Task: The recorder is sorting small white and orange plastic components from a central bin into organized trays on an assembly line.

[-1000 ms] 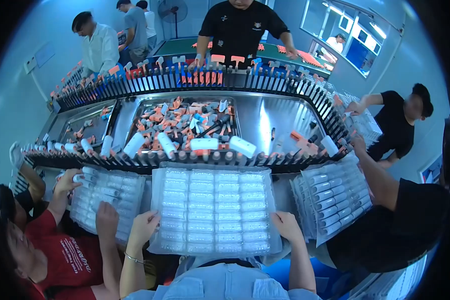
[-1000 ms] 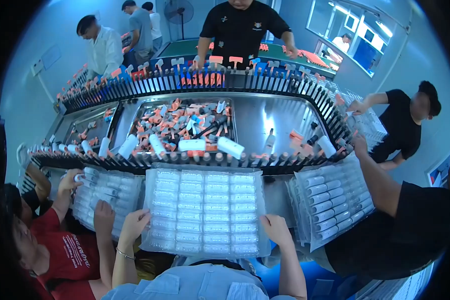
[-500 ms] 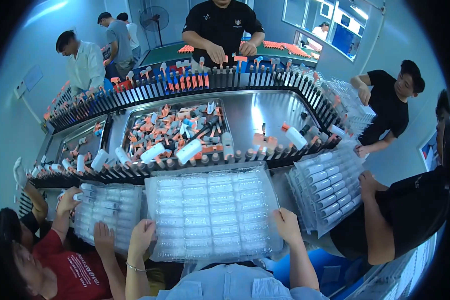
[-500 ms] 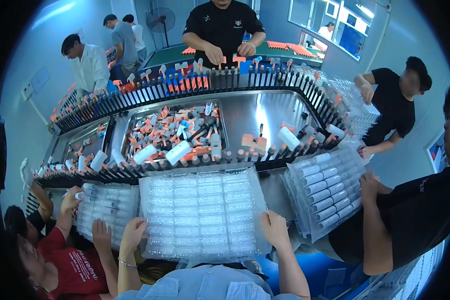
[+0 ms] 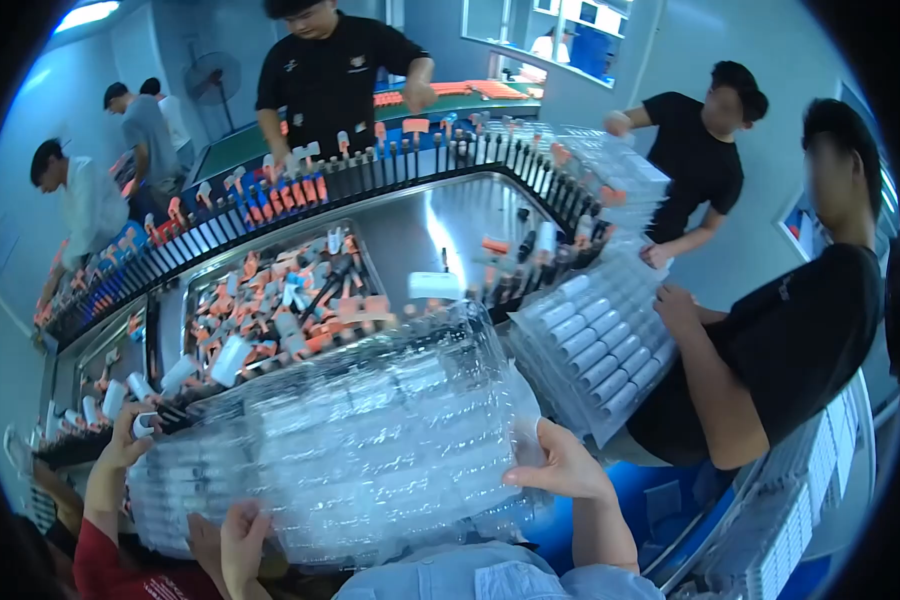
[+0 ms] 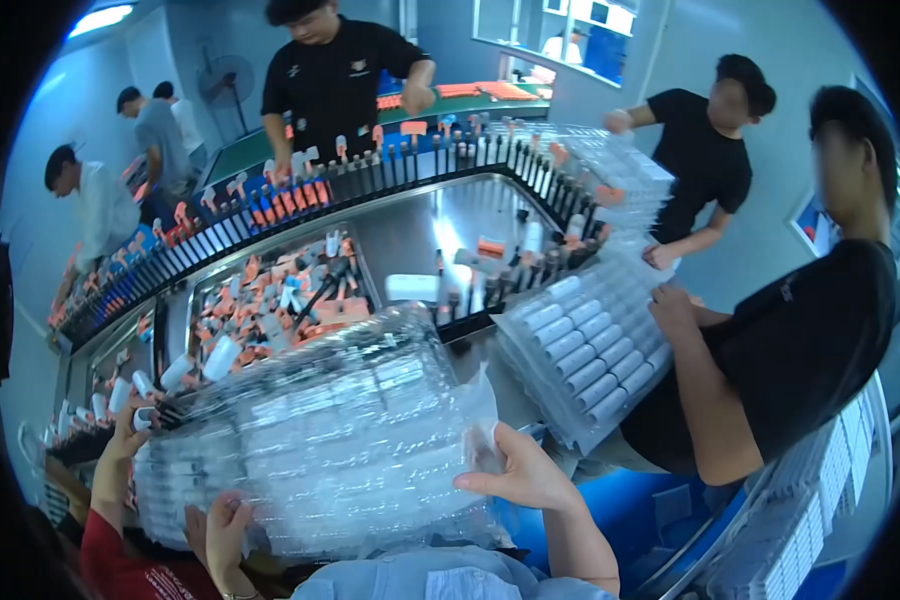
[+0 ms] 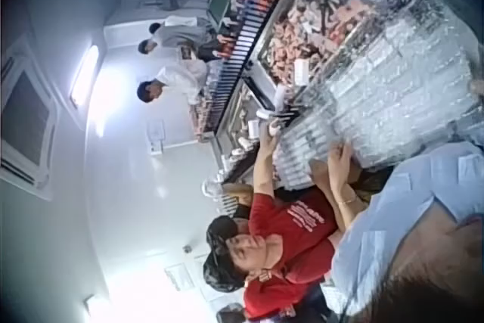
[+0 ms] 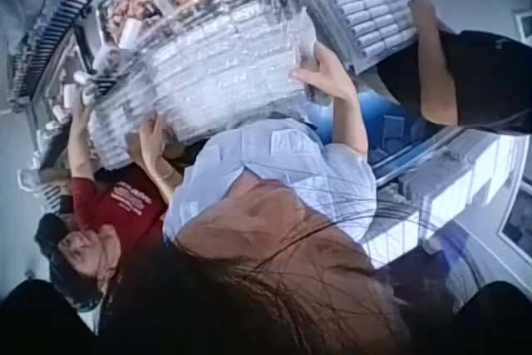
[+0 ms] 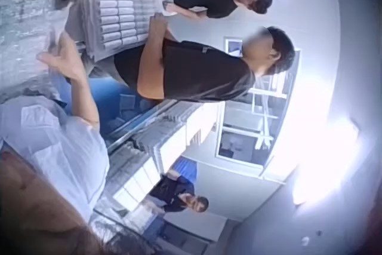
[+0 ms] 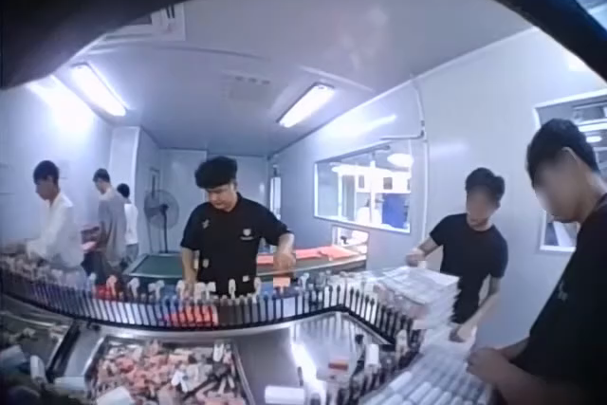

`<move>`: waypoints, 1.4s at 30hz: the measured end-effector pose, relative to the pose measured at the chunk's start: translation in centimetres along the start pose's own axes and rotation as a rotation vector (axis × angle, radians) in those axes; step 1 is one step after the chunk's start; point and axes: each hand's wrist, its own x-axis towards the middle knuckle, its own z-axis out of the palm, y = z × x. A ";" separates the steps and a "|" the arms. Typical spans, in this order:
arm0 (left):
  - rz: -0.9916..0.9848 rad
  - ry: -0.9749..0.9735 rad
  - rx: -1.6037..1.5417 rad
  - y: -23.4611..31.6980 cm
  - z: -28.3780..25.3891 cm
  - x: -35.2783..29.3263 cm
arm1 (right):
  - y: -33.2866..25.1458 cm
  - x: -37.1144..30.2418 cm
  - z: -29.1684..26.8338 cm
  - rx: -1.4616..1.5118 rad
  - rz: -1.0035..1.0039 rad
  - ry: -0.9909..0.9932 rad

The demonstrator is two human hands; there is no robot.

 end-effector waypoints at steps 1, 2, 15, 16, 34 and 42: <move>0.052 0.035 0.045 0.6 -0.1 -0.2 | -0.7 -0.3 -0.4 -0.034 -0.023 -0.033; 0.022 0.041 0.078 2.1 0.0 -0.6 | -1.7 -0.5 -0.7 -0.067 -0.041 -0.057; 0.400 -0.141 0.211 -2.5 5.2 13.0 | -13.7 -13.5 -10.7 -0.766 -0.850 0.129; 0.413 -0.189 0.206 -0.2 6.6 11.6 | -13.9 -15.5 -11.6 -0.825 -0.831 0.129; 0.999 -0.364 1.003 2.9 14.0 13.8 | 6.5 -66.6 -11.6 0.223 -0.698 2.350; 0.837 -0.092 0.893 1.0 14.1 13.6 | 6.0 -61.4 -16.7 -0.056 -0.255 2.635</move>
